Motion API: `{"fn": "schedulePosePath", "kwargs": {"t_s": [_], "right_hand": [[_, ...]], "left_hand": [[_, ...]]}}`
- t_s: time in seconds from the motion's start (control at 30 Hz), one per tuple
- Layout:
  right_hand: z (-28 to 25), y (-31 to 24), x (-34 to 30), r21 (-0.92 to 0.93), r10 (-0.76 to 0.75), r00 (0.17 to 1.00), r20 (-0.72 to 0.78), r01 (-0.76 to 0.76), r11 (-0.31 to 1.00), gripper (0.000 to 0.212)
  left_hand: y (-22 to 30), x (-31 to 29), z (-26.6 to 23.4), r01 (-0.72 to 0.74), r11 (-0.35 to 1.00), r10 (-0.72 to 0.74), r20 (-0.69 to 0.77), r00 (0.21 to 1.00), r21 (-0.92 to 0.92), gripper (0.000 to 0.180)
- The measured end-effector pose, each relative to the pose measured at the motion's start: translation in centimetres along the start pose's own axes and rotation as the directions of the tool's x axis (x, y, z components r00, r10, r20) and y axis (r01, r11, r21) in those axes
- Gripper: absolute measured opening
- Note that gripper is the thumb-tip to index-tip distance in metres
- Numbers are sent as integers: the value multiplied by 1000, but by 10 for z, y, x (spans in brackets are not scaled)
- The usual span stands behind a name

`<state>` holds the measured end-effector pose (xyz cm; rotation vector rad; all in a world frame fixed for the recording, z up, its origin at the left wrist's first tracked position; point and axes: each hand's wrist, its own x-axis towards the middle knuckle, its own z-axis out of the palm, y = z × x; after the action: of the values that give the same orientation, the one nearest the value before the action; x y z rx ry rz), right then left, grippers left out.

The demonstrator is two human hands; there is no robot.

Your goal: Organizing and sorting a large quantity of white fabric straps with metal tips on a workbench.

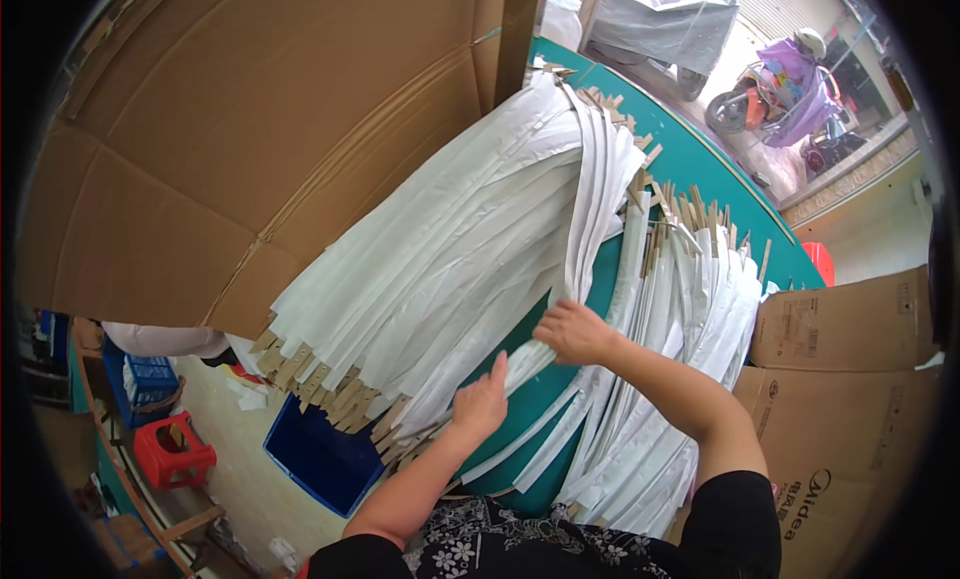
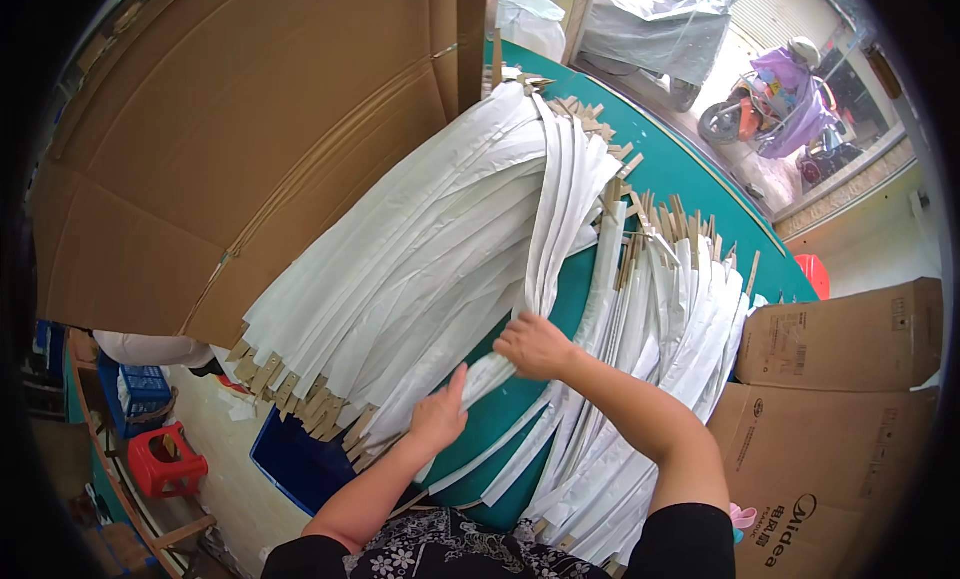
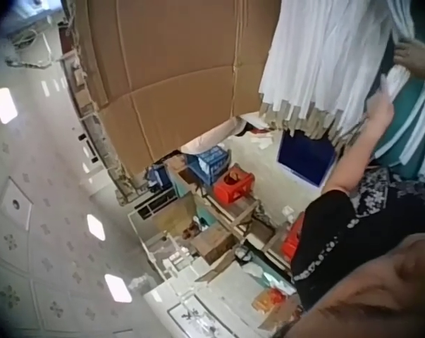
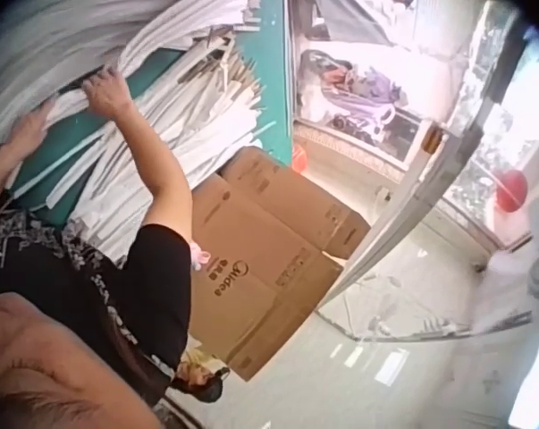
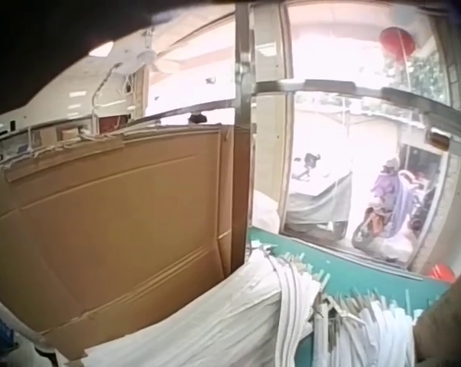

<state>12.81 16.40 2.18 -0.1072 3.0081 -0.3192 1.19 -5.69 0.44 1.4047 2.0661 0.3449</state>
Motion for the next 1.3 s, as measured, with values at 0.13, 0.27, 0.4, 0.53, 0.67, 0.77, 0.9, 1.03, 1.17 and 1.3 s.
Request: {"fn": "schedulePosePath", "kwargs": {"t_s": [0.13, 0.27, 0.4, 0.53, 0.67, 0.77, 0.9, 1.03, 1.17, 1.3], "right_hand": [[12, 1, -12, 176, 35, 978, 205, -72, 982, 56], [35, 39, 5, -317, 458, 846, 274, -370, 873, 60], [45, 100, -30, -286, 597, 722, 349, -525, 802, 54], [49, 97, -54, -97, 676, 716, 172, -671, 735, 47], [54, 109, -128, -101, 727, 676, 119, -720, 686, 40], [61, 112, -180, -83, 764, 645, -12, -762, 642, 34], [73, 104, -166, -105, 835, 549, -43, -833, 543, 31], [121, 101, -153, -394, 648, 705, -287, -704, 592, 28], [88, 24, -118, 96, 747, 658, -92, -741, 664, 23], [99, 26, -148, 54, 733, 661, -158, -736, 675, 23]], "left_hand": [[-5, -17, 41, -68, 995, 63, 71, 995, 70, 75], [-3, -42, 77, -110, 985, 110, 5, 994, 130, 62], [-23, -81, 101, -68, 992, 55, 123, 991, 105, 66], [-21, -101, 106, -59, 998, 57, 75, 996, 23, 76], [20, -83, 112, -58, 991, 94, 326, 941, -117, 96], [56, -80, 158, -159, 973, 217, 436, 874, -165, 84], [68, -89, 198, -332, 935, 354, 298, 886, -126, 71], [66, -83, 189, -568, 775, 524, 221, 823, 278, 64], [56, -76, 165, -479, 878, 432, 448, 783, -10, 59], [17, -10, 21, -432, 892, 356, -384, 852, -134, 47]]}}
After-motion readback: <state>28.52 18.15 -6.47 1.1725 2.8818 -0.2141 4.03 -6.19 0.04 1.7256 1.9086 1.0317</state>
